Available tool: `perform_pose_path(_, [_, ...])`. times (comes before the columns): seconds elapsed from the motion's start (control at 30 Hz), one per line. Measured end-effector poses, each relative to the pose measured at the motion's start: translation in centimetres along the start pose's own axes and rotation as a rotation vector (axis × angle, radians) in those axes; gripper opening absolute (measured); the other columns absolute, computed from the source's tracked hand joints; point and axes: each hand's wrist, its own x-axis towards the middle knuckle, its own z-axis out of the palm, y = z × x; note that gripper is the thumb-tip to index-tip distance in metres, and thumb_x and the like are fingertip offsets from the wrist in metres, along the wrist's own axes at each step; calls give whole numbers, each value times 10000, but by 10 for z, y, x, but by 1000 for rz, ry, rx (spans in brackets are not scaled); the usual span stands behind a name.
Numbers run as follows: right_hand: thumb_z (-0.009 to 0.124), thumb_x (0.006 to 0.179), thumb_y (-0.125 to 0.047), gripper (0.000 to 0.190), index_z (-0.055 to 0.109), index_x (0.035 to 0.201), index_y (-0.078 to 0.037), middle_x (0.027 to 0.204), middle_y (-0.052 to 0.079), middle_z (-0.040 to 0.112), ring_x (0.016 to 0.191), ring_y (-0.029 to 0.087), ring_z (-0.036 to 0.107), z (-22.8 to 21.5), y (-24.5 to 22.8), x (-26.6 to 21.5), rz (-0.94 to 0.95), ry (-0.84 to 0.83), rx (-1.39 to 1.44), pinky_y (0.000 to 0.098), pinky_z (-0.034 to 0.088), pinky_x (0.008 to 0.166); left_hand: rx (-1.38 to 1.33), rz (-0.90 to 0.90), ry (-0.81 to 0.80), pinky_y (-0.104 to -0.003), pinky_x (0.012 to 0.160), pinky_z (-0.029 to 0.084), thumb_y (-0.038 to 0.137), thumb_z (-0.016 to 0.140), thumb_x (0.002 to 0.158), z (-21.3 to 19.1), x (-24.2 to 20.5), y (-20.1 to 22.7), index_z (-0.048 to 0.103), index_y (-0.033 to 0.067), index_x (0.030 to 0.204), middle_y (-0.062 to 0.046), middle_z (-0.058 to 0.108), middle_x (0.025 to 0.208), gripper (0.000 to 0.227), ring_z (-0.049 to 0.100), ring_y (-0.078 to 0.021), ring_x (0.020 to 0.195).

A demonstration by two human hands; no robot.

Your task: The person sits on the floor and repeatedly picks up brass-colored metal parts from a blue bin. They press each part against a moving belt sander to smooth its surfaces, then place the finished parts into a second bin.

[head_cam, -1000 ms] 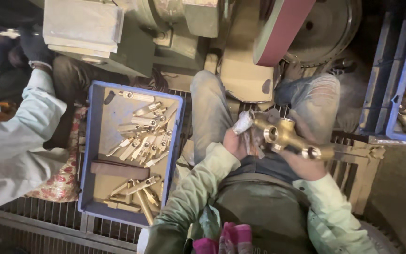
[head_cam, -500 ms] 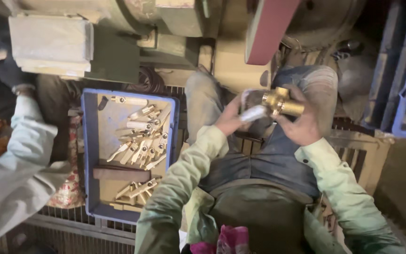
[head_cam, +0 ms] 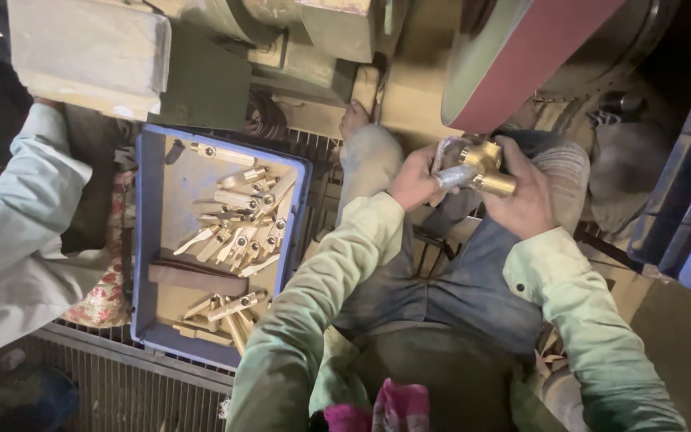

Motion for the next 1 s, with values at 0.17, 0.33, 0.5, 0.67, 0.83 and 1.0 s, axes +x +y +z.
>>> perform_pose_path(0.17, [779,894,-147,570,547,1385,25,1182,253,673,1082,432,679,0,10,11,-9,-47,10,464,556,885,-43,55,-12,-280,589,552,171,748,933,-2,8,-3,614,-30,1253,-53,699,863,401,615,-96,606])
perform_pose_path(0.33, [748,924,-113,606,504,1459,37,1267,291,652,1147,452,664,6,25,18,-64,-17,-44,468,558,961,-208,-1,38,-290,530,502,152,761,921,2,13,-5,627,-35,1208,-71,680,820,368,631,-114,608])
perform_pose_path(0.5, [729,893,-87,637,514,1482,26,1254,277,670,1139,447,664,8,31,23,-2,-80,-21,475,552,953,-230,-35,107,-302,398,374,118,797,924,9,11,4,597,-63,1086,-99,655,734,315,528,-132,461])
perform_pose_path(0.67, [832,849,-172,682,545,1441,9,1196,225,706,1082,359,724,4,30,24,120,-150,138,410,570,913,-213,-5,103,-278,406,362,140,778,908,12,6,15,636,-5,1171,-71,651,727,333,511,-99,456])
perform_pose_path(0.83, [891,808,-199,619,614,1311,32,1215,223,709,1103,353,719,-2,29,32,52,-158,139,394,550,963,-153,-14,137,-274,406,362,139,775,906,14,7,17,631,11,1192,-45,655,745,345,519,-87,475])
perform_pose_path(1.0, [863,802,-165,470,691,1203,9,1134,166,752,1049,301,742,-6,37,36,70,-265,142,378,556,934,-83,8,157,-267,403,348,117,786,904,12,9,6,640,-1,1212,-33,631,734,360,511,-81,479])
